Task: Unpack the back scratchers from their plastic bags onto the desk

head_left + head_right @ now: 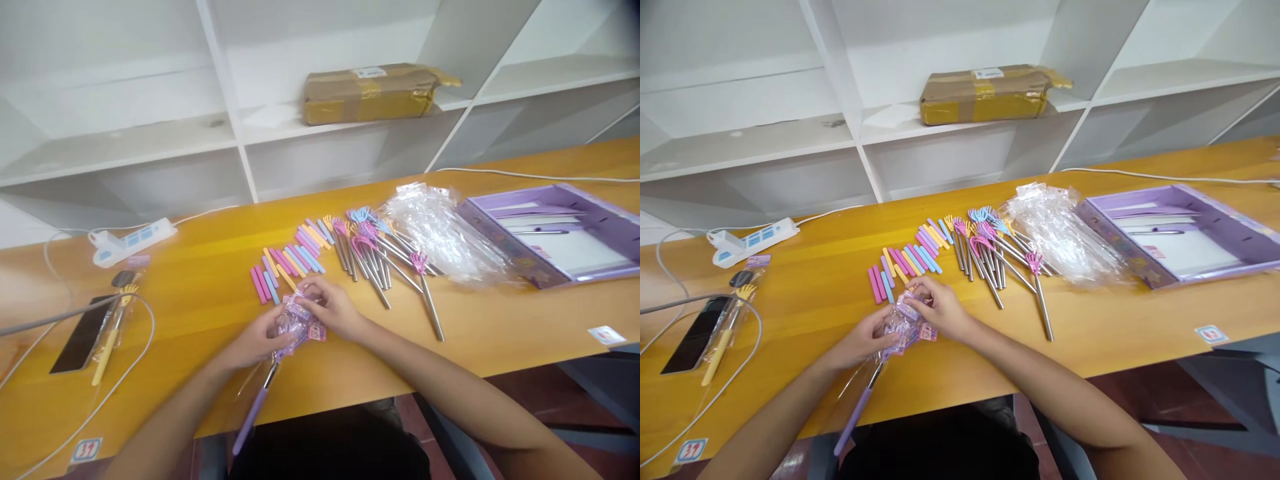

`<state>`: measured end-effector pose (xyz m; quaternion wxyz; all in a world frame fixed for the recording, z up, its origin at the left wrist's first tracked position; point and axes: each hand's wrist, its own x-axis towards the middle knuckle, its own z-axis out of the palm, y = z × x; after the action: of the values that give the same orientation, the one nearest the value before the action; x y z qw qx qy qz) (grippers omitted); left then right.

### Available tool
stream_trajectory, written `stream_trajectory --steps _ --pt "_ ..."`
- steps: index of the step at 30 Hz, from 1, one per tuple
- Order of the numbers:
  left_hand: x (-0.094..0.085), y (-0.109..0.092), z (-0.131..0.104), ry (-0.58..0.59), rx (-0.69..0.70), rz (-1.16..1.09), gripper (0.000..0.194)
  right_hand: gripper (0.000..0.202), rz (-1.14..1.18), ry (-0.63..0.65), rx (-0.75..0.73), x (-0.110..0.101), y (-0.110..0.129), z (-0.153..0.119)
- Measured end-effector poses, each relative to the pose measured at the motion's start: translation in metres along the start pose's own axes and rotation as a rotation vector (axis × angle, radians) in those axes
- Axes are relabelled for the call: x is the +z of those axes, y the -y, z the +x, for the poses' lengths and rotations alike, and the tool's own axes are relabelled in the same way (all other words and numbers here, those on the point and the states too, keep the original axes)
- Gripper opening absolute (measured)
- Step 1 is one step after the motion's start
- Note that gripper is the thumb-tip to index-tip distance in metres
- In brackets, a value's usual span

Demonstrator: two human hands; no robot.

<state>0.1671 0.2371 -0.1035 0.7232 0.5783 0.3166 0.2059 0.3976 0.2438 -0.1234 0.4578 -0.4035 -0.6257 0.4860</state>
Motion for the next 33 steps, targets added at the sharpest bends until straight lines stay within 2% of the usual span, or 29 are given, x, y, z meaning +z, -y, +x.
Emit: stream_trajectory --steps 5,10,11,13,14,18,21,24,29,32,33 --pt "0.0 0.001 0.0 0.032 -0.011 0.028 0.058 0.024 -0.123 0.002 -0.095 -0.01 0.001 0.001" --pt "0.0 0.002 -0.001 0.027 -0.011 -0.009 0.055 0.022 -0.309 0.015 -0.285 -0.022 0.009 0.0" --pt "0.0 0.002 0.0 0.028 -0.015 -0.009 0.054 0.03 -0.342 0.032 -0.318 -0.023 0.01 0.0" --pt "0.0 0.003 0.0 0.022 -0.023 0.001 0.053 0.06 -0.395 0.056 -0.369 -0.02 0.009 -0.001" --pt "-0.001 0.003 0.0 0.018 -0.025 0.007 0.053 0.066 -0.405 0.052 -0.39 -0.018 0.007 0.0" --pt "-0.001 0.004 0.0 0.025 -0.03 0.017 0.05 0.03 -0.369 -0.029 -0.449 -0.012 -0.002 0.003" --pt "-0.001 0.003 0.0 0.024 -0.025 0.025 0.051 0.023 -0.445 0.0 -0.51 -0.016 0.003 0.004" --pt "-0.001 0.002 0.0 0.03 -0.01 0.028 0.05 0.02 -0.454 0.062 -0.469 -0.02 0.013 0.001" --pt "-0.001 0.002 0.0 0.031 -0.022 0.012 0.052 0.011 -0.267 0.068 -0.234 -0.015 0.018 0.0" --pt "-0.001 -0.003 -0.001 0.034 -0.027 0.028 0.051 0.016 -0.222 0.105 -0.232 -0.019 0.018 0.004" --pt "-0.001 -0.005 -0.001 0.037 -0.026 0.046 0.049 0.019 -0.214 0.079 -0.24 -0.024 0.019 0.006"
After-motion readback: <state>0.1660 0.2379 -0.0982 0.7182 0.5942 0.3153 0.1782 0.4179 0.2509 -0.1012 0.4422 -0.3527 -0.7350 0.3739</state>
